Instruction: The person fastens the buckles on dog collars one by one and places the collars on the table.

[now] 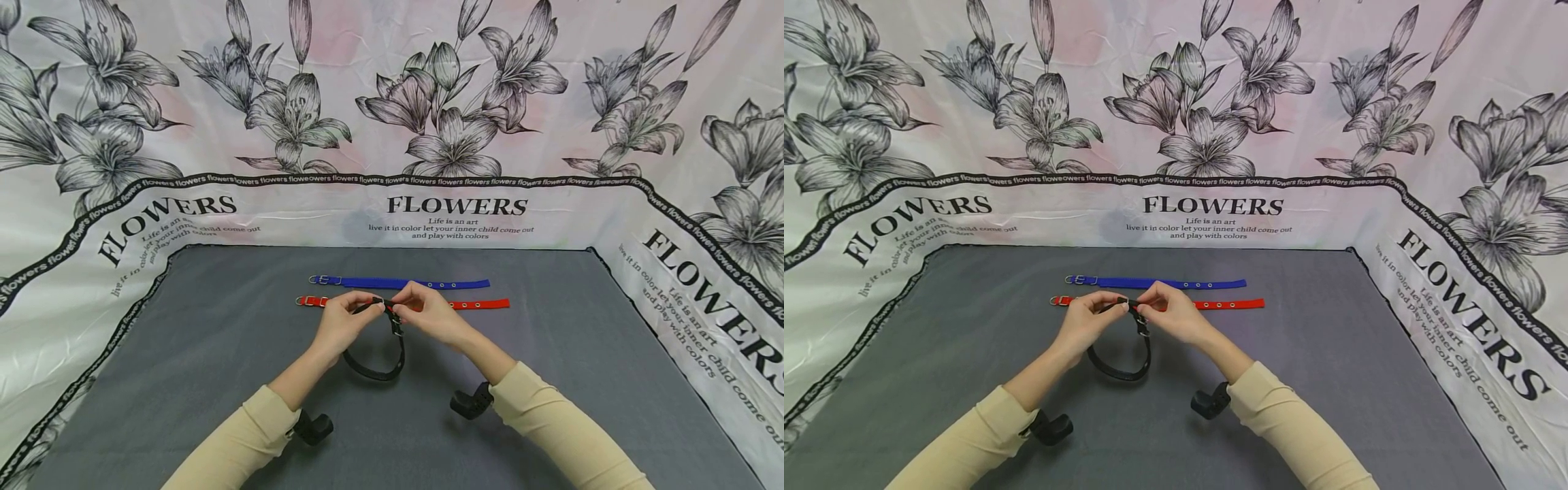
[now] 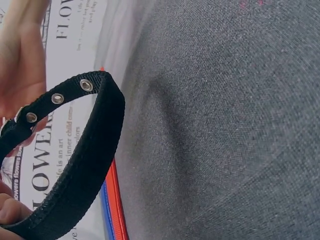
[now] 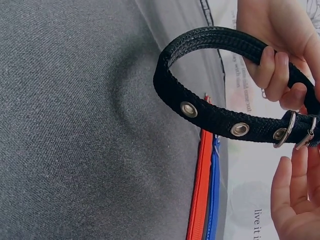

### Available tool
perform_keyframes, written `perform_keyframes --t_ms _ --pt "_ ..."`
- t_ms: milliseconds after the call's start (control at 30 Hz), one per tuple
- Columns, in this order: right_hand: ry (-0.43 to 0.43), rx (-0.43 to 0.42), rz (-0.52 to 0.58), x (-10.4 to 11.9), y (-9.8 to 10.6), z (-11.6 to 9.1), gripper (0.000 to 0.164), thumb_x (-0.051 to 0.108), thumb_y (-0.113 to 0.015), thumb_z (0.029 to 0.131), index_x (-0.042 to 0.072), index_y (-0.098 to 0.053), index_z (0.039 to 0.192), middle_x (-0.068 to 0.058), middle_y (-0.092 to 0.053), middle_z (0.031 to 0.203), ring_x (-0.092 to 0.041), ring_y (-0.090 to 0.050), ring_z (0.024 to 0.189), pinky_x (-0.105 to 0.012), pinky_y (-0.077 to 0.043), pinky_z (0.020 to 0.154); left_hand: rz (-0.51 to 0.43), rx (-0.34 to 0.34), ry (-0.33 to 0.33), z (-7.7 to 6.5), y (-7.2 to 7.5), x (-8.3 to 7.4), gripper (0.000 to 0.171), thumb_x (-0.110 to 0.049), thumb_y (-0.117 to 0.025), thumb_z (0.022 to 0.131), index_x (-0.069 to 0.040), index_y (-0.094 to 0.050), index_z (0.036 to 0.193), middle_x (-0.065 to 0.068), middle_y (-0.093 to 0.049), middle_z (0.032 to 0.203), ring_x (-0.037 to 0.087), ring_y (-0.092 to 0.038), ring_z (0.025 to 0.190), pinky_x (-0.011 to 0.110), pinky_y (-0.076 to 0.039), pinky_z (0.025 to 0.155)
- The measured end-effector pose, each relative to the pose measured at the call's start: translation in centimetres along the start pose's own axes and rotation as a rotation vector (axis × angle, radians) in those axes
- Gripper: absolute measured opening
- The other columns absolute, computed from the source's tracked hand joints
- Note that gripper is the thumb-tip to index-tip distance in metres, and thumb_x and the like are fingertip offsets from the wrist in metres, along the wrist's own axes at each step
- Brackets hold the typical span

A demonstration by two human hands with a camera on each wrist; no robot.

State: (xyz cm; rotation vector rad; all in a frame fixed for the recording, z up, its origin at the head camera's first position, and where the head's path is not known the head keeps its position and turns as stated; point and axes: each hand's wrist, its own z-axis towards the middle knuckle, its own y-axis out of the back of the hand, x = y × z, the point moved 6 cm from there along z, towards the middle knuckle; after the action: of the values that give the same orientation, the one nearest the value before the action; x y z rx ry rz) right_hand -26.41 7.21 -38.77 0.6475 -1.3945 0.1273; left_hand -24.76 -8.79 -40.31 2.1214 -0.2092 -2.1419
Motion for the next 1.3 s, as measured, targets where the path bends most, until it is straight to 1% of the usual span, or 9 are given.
perform_keyframes --t_ms 167,333,533,667,767,900,1000,1133,1300 --pt "0.030 -0.007 -0.116 0.3 -0.1 0.1 0.007 0.016 -0.060 0.089 0.015 -0.060 0.097 -0.001 -0.061 0.100 -0.014 -0.062 0.092 -0.033 -0.051 0.076 -0.003 0.003 0.008 0.0 -0.1 0.1 0.020 -0.027 -0.072 0.079 -0.015 -0.070 0.095 0.001 -0.068 0.095 0.014 -0.060 0.090 0.030 -0.044 0.070" --pt "0.044 -0.008 -0.166 0.3 -0.1 0.2 0.007 0.017 -0.061 0.089 0.018 -0.061 0.096 0.001 -0.061 0.099 -0.013 -0.062 0.092 -0.031 -0.050 0.076 0.004 0.009 0.013 -0.1 -0.1 0.1 0.020 -0.028 -0.072 0.079 -0.015 -0.070 0.095 0.001 -0.068 0.091 0.015 -0.058 0.085 0.029 -0.042 0.066" --pt "0.042 0.013 -0.091 0.0 -0.3 0.0 0.017 0.020 -0.059 0.091 0.018 -0.061 0.107 -0.002 -0.061 0.105 -0.016 -0.060 0.094 -0.040 -0.050 0.079 -0.015 0.013 0.013 -0.1 0.0 0.0 0.019 -0.027 -0.071 0.081 -0.014 -0.070 0.095 0.001 -0.067 0.087 0.015 -0.056 0.080 0.028 -0.039 0.064" --pt "-0.005 0.059 -0.040 -0.8 -0.7 -0.2 0.030 0.025 -0.059 0.091 0.021 -0.055 0.121 -0.002 -0.056 0.116 -0.018 -0.059 0.097 -0.047 -0.050 0.081 -0.032 0.001 0.030 0.0 0.3 0.1 0.020 -0.029 -0.070 0.082 -0.015 -0.070 0.096 0.000 -0.066 0.086 0.015 -0.055 0.080 0.028 -0.037 0.063" --pt "-0.048 0.092 -0.025 -1.3 -1.1 -0.4 0.037 0.025 -0.060 0.090 0.022 -0.051 0.126 -0.003 -0.053 0.121 -0.020 -0.059 0.100 -0.046 -0.051 0.080 -0.063 -0.001 0.047 0.1 0.5 0.3 0.024 -0.030 -0.070 0.082 -0.014 -0.069 0.098 0.000 -0.067 0.087 0.016 -0.058 0.086 0.029 -0.039 0.069" --pt "-0.101 0.112 -0.024 -1.9 -1.4 -0.6 0.042 0.020 -0.062 0.089 0.017 -0.049 0.129 -0.009 -0.054 0.119 -0.028 -0.059 0.101 -0.044 -0.052 0.078 -0.107 -0.020 0.069 0.2 0.7 0.5 0.024 -0.029 -0.070 0.082 -0.014 -0.068 0.100 0.000 -0.069 0.086 0.023 -0.060 0.093 0.030 -0.040 0.072" --pt "-0.124 0.112 -0.039 -1.8 -1.5 -1.0 0.041 0.018 -0.062 0.088 0.011 -0.049 0.127 -0.011 -0.054 0.113 -0.030 -0.060 0.098 -0.045 -0.052 0.077 -0.110 -0.051 0.083 0.2 1.1 0.7 0.025 -0.030 -0.070 0.082 -0.014 -0.067 0.101 -0.001 -0.066 0.084 0.026 -0.057 0.090 0.029 -0.038 0.068" --pt "-0.115 0.121 -0.056 -0.5 -1.7 -1.6 0.035 0.014 -0.061 0.089 0.005 -0.051 0.121 -0.012 -0.054 0.104 -0.028 -0.060 0.090 -0.046 -0.052 0.076 -0.110 -0.081 0.108 0.3 1.5 0.9 0.028 -0.035 -0.070 0.081 -0.018 -0.066 0.103 -0.003 -0.063 0.085 0.019 -0.054 0.076 0.028 -0.038 0.061" --pt "-0.100 0.102 -0.051 0.7 -1.8 -2.0 0.030 0.011 -0.060 0.089 0.002 -0.053 0.117 -0.012 -0.055 0.099 -0.027 -0.061 0.086 -0.046 -0.053 0.073 -0.111 -0.075 0.139 0.3 2.0 1.2 0.029 -0.037 -0.069 0.082 -0.020 -0.065 0.105 0.002 -0.062 0.088 0.013 -0.045 0.062 0.028 -0.038 0.055"
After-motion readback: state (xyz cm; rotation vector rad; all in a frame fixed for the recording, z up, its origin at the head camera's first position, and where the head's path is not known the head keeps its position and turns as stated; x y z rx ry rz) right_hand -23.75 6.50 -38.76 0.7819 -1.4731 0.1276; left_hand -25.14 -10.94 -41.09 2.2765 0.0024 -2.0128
